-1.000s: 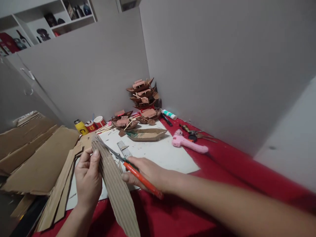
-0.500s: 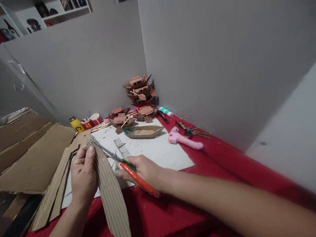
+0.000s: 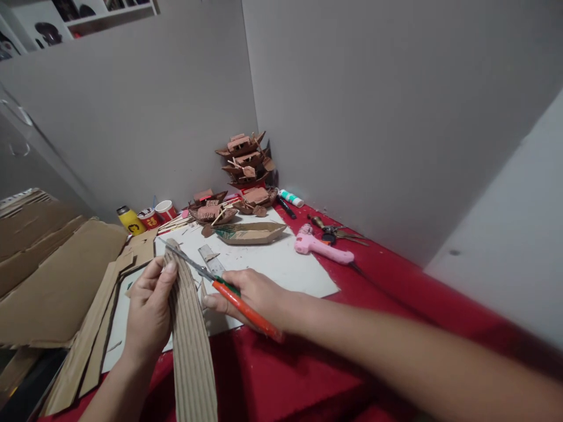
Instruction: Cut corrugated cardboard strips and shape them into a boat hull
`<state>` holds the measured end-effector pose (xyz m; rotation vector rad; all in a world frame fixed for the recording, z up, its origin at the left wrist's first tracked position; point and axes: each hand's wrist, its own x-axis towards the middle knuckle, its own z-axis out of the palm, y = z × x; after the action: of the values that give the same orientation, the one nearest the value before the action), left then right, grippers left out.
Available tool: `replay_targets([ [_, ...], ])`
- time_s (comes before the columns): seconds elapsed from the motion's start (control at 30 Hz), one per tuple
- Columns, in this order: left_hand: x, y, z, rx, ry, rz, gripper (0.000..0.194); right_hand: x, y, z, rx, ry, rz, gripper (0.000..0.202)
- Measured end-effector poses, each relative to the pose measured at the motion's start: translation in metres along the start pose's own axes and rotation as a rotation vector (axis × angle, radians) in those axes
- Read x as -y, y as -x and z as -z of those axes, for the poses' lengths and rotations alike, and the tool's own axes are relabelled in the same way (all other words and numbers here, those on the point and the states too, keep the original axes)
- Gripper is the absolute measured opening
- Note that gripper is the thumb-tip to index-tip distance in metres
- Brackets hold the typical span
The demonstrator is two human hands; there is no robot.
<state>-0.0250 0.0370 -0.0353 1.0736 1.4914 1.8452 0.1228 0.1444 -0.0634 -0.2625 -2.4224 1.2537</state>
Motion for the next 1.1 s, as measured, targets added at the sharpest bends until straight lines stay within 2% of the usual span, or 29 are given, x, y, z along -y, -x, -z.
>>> replay_targets([
  [0.27, -0.002, -0.002, 0.003, 0.003, 0.095, 0.059, 0.016, -0.004, -0.003, -0.007, -0.062, -0.202, -0.016, 0.042],
  [0.43, -0.006, -0.005, 0.006, -0.027, 0.129, 0.018, 0.015, -0.001, -0.003, -0.005, -0.094, -0.208, -0.018, 0.045],
  [0.6, -0.006, -0.008, 0.010, -0.070, 0.121, -0.044, 0.011, 0.000, -0.003, 0.004, -0.120, -0.048, -0.022, 0.047],
  [0.8, -0.004, -0.006, 0.008, -0.077, 0.034, -0.075, 0.012, -0.003, -0.002, 0.003, 0.005, 0.280, -0.023, 0.040],
  [1.1, -0.003, -0.004, 0.007, -0.023, -0.041, -0.088, 0.013, 0.000, 0.000, 0.002, 0.000, 0.280, -0.052, 0.039],
])
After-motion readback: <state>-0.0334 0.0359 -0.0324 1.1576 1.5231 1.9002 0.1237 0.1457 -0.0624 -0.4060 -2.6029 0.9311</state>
